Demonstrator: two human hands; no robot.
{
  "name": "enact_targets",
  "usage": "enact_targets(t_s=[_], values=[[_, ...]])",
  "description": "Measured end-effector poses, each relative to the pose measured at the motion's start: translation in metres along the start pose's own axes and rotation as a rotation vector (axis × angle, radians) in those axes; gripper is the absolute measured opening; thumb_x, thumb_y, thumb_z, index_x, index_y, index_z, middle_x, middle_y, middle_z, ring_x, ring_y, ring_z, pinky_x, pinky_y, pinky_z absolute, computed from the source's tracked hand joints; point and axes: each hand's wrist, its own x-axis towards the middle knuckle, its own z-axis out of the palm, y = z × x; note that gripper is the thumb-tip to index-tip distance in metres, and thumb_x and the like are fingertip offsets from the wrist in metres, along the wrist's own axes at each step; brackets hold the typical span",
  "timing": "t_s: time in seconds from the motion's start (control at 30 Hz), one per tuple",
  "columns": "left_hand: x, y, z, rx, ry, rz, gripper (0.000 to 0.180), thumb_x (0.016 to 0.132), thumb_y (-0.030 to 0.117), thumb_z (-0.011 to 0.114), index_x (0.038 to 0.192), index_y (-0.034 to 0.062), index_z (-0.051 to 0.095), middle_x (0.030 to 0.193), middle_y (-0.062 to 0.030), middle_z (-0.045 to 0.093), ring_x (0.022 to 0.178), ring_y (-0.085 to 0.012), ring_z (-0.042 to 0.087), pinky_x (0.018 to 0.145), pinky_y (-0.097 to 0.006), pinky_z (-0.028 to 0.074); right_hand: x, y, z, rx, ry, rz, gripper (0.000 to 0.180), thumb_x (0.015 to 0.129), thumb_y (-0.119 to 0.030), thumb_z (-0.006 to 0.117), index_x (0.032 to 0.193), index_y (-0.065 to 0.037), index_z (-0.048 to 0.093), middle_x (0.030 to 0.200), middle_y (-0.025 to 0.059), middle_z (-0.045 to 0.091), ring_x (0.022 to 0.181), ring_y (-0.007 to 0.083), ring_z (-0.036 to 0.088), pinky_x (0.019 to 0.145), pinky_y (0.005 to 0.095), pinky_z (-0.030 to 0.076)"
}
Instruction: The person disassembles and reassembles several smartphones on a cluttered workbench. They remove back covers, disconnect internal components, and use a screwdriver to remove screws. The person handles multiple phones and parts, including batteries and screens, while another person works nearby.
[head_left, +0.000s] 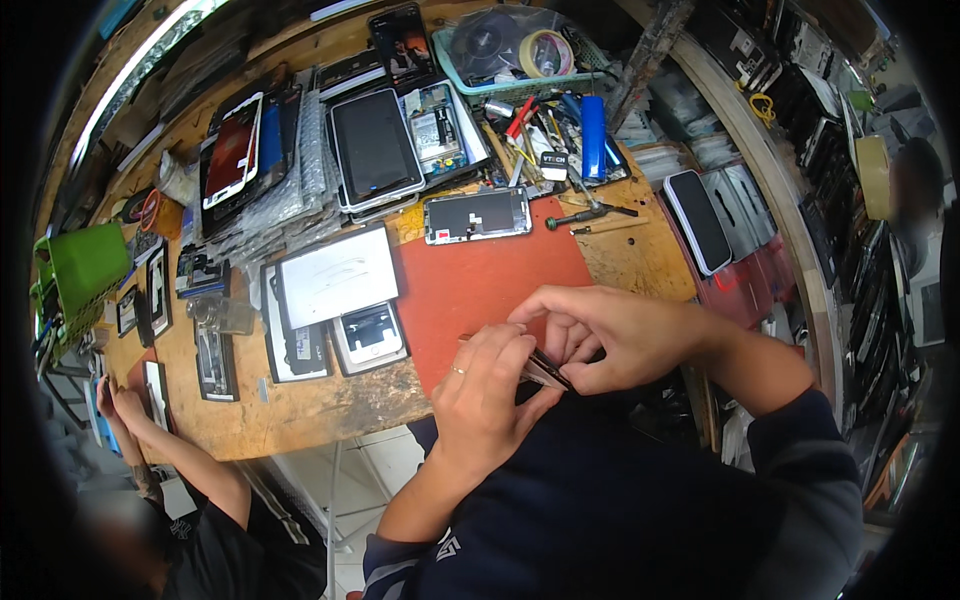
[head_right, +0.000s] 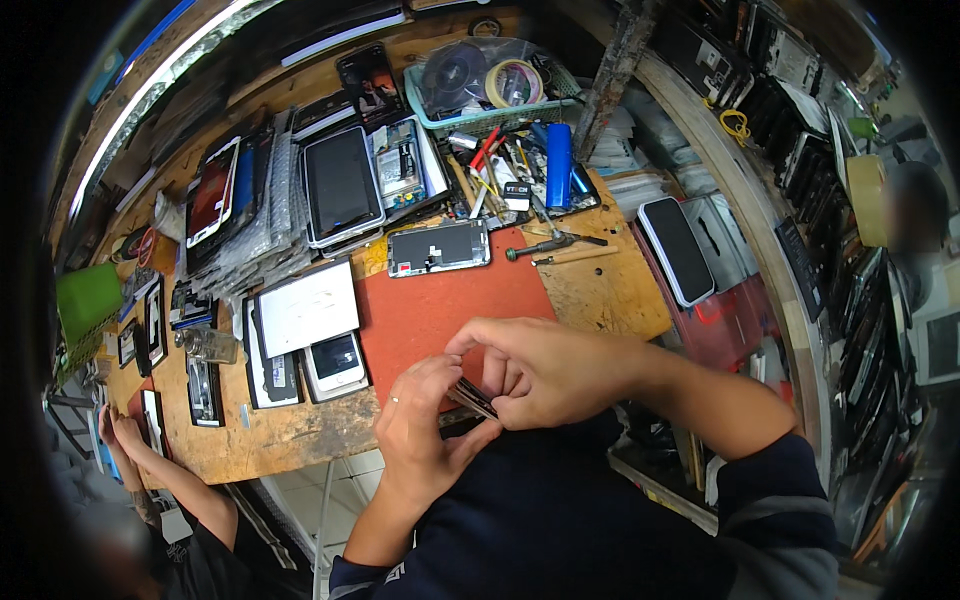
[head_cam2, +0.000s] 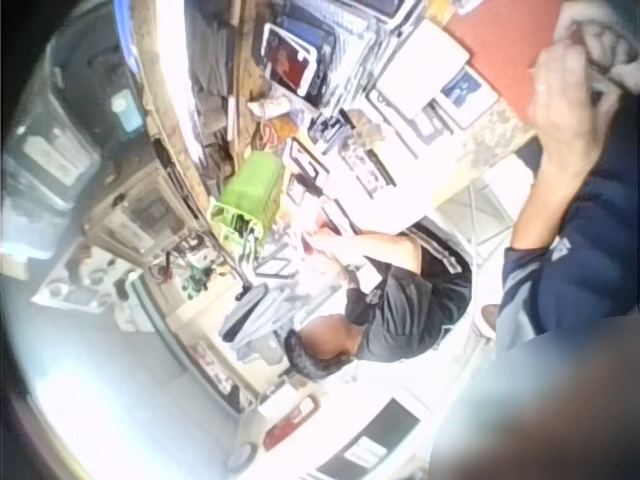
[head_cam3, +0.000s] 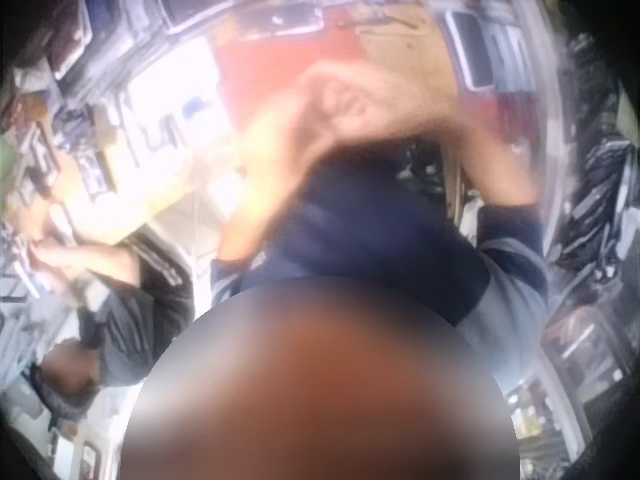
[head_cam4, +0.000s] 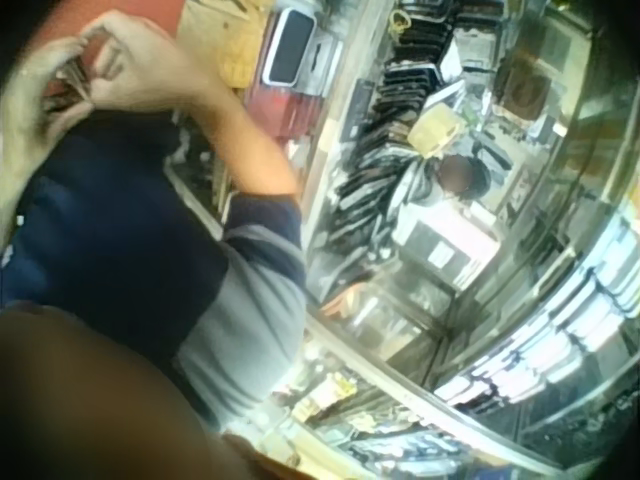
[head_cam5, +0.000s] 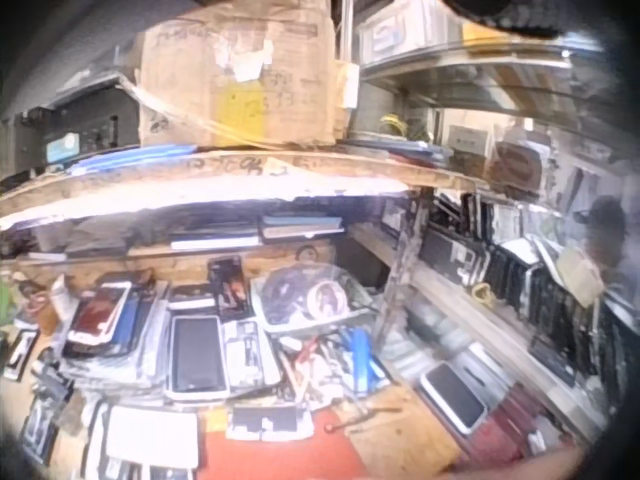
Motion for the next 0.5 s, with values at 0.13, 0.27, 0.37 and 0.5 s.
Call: enact_targets(t_s=[0.13,0.27,0.37,0.5], values=[[0.001,0.000,0.001,0.007,-0.021,-0.021,0.078,0.070,0.027,0.101,0.133,0.0039,0.060,0.124,-0.0194,0.073,0.114,-0.0427,0.073,0.096,-0.050,0.060,-0.018,0.011,0.015,-0.029,0.181,-0.099,0.062,0.092,-0.001,0.070,0.149,0.003,0.049,0.091,0.0086,0.067,0.080,0.0149,0.068,0.075,0.0311,0.059],[0.001,0.003,0.001,0.019,-0.030,-0.018,0.074,0.071,0.025,0.100,0.131,0.0024,0.062,0.125,-0.0203,0.073,0.115,-0.0423,0.073,0.099,-0.050,0.060,-0.024,0.020,0.022,-0.039,0.206,-0.140,0.064,0.092,0.001,0.069,0.152,0.002,0.047,0.089,0.0082,0.066,0.081,0.0174,0.067,0.078,0.0346,0.057],[0.001,0.009,0.004,-0.003,-0.046,-0.011,0.069,0.068,0.017,0.098,0.126,0.0008,0.065,0.125,-0.0207,0.073,0.115,-0.0420,0.073,0.101,-0.051,0.060,-0.028,0.023,0.023,-0.051,0.184,-0.132,0.065,0.091,0.001,0.067,0.152,0.001,0.046,0.088,0.0090,0.065,0.082,0.0217,0.067,0.080,0.0365,0.056],[0.003,0.013,0.007,0.025,-0.064,-0.020,0.068,0.070,0.019,0.098,0.126,-0.0009,0.066,0.126,-0.0225,0.073,0.116,-0.0431,0.073,0.102,-0.051,0.060,-0.035,0.026,0.027,-0.113,0.228,-0.169,0.064,0.091,0.002,0.067,0.151,0.000,0.044,0.090,0.0104,0.063,0.084,0.0257,0.068,0.079,0.0389,0.055]])
